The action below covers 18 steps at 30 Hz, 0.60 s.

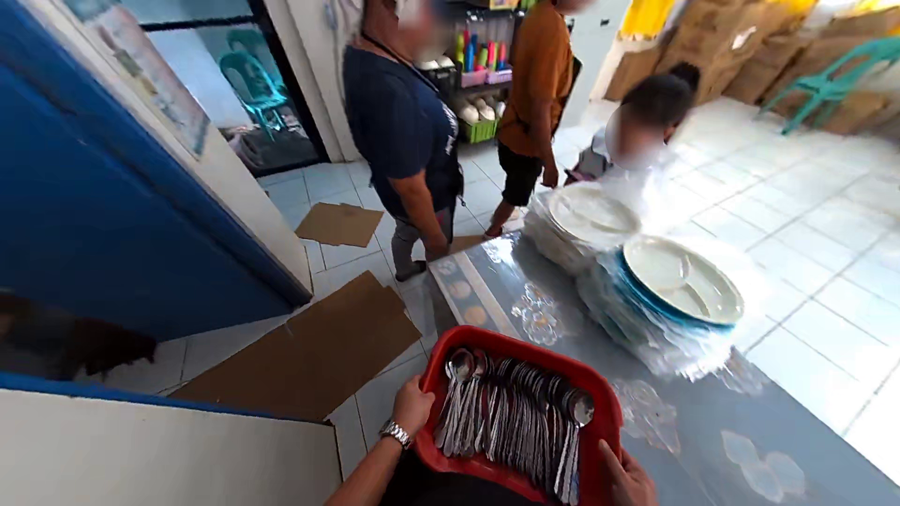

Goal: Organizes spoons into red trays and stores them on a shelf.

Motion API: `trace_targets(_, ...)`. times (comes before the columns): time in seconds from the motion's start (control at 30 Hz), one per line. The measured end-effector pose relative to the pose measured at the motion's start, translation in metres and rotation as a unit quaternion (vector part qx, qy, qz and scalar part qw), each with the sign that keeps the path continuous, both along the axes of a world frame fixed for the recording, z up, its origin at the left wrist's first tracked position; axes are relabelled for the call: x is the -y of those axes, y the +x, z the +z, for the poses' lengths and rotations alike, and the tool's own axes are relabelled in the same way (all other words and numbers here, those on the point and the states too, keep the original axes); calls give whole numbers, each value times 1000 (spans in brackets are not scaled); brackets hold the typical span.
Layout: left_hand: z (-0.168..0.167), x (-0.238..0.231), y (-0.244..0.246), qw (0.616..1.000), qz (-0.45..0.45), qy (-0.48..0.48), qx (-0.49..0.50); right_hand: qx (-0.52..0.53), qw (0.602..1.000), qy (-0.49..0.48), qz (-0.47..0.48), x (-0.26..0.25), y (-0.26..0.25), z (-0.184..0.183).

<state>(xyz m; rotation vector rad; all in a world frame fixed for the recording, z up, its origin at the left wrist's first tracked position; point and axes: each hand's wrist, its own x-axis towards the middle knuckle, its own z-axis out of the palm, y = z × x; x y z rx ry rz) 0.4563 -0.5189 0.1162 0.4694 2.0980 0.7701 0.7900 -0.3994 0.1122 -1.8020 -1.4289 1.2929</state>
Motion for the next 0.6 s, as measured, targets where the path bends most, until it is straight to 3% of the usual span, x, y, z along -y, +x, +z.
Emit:
trace_targets(0.17,26,34,-110,992,116,41,-24,-55,995,9,83,-40,-144,11)
trace_targets(0.37,49,78,-229,970,224,68,-68,-73,982,0,175,-54,-316,20)
trace_targets(0.6,38,79,-323,943,317,55,-82,-63,951,-54,297,-102,-470,26)
